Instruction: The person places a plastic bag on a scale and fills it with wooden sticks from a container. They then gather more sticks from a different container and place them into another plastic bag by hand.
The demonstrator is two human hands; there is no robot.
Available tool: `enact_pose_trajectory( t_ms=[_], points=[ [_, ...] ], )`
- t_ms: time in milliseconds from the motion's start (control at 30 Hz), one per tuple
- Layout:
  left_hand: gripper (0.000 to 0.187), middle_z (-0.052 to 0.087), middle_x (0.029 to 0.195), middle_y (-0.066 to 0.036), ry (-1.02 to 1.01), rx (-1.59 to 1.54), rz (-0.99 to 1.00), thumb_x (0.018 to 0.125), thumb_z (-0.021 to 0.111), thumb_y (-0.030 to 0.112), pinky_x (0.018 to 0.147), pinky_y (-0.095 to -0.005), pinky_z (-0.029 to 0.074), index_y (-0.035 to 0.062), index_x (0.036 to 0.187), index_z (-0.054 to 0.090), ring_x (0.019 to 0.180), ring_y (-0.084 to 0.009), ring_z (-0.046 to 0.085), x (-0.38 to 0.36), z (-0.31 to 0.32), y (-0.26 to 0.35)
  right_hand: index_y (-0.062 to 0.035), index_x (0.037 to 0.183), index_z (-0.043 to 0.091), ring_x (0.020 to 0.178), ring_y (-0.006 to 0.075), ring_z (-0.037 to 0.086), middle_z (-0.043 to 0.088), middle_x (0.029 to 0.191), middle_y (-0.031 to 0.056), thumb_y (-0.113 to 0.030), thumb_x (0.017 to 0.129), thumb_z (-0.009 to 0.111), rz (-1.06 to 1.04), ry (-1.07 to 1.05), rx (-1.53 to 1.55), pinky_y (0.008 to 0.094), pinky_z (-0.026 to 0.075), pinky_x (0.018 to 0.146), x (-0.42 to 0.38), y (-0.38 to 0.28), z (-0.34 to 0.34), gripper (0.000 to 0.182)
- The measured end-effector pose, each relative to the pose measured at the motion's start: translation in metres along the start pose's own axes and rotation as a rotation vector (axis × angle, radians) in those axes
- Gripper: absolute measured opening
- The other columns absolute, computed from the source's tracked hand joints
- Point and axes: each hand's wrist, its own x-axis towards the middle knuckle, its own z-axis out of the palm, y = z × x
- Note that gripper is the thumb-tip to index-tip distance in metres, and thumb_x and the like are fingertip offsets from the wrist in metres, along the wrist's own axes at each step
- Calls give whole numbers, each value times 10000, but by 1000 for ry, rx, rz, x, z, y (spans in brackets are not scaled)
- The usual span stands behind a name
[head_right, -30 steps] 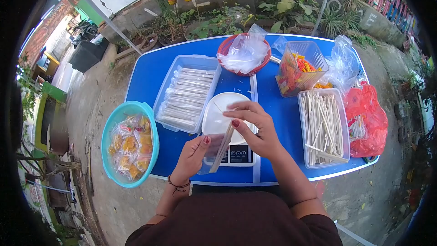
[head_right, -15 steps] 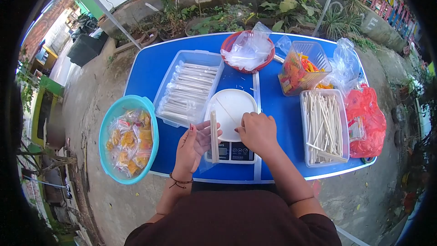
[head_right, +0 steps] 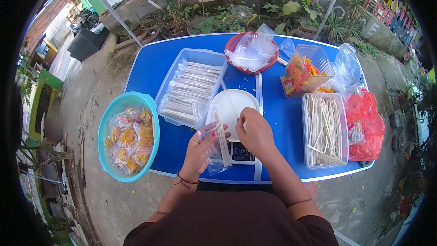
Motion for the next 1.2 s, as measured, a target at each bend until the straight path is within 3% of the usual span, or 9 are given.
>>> enact_pose_trajectory(
  t_ms=[133, 367, 467, 767, 867, 967, 1067, 1167, 1200],
  points=[
    [321, 662, 1161, -161, -100, 209, 57, 968, 553, 52, 896, -332, 536, -43, 1274, 526, 1059, -235, 654, 0, -7, -5, 20, 1027, 551, 871, 105, 645, 630, 887, 69, 52, 858, 642, 153, 114, 736, 223, 508, 723, 8, -6, -16, 195],
    [259, 699, 1080, -120, -193, 485, 170, 962, 566, 36, 872, -281, 525, -45, 1207, 592, 999, -146, 656, -6, -2, -4, 40, 1147, 549, 887, 140, 655, 653, 966, 98, 33, 890, 625, -12, 262, 1077, 242, 508, 769, 12, -19, -40, 268],
    [262, 702, 1068, -115, -199, 501, 142, 961, 564, 28, 862, -271, 521, -43, 1211, 592, 977, -134, 655, -8, 1, -1, 41, 1144, 552, 894, 138, 643, 652, 973, 90, 15, 910, 615, -50, 138, 881, 247, 485, 785, 9, -18, -38, 244],
    [253, 711, 1029, -99, -222, 621, 141, 972, 565, 78, 832, -261, 519, -22, 1198, 622, 945, -118, 654, -12, 4, 6, 30, 1171, 559, 909, 89, 593, 652, 971, 88, -51, 902, 650, -18, 132, 1019, 239, 445, 733, 7, -20, -40, 296],
    [256, 704, 965, -67, -205, 569, 163, 991, 548, 147, 756, -241, 506, -5, 1173, 645, 857, -88, 629, -11, 3, 3, 1, 1123, 616, 910, 102, 600, 662, 985, 91, -49, 888, 663, -20, 40, 785, 240, 442, 703, 7, -15, -44, 244],
    [336, 703, 999, -82, -221, 505, 142, 1025, 485, 231, 777, -255, 519, -21, 1194, 628, 881, -113, 647, -11, 3, 3, -46, 992, 690, 866, 124, 608, 676, 1012, 86, -43, 875, 664, -146, 203, 472, 254, 449, 681, 6, -14, -42, 120],
    [380, 704, 1033, -97, -214, 465, 106, 1043, 443, 261, 801, -267, 531, -36, 1205, 615, 907, -130, 663, -11, 3, 4, -73, 881, 719, 879, 177, 603, 675, 1064, 76, -59, 837, 694, -100, 82, 512, 295, 455, 744, 4, -17, -44, 52],
    [340, 694, 970, -65, -169, 395, 98, 1036, 465, 233, 753, -238, 516, -26, 1181, 632, 855, -97, 638, -11, 3, 4, -75, 866, 721, 963, 220, 576, 662, 1096, 68, -85, 803, 726, -372, 23, 311, 344, 443, 832, 7, -14, -49, 65],
    [319, 689, 939, -49, -152, 365, 101, 1032, 479, 218, 730, -224, 508, -20, 1171, 640, 831, -81, 626, -11, 4, 3, -83, 867, 716, 1038, 247, 541, 653, 1112, 59, -82, 787, 729, -343, -1, 323, 368, 421, 892, 5, -19, -50, 81]
  ],
)
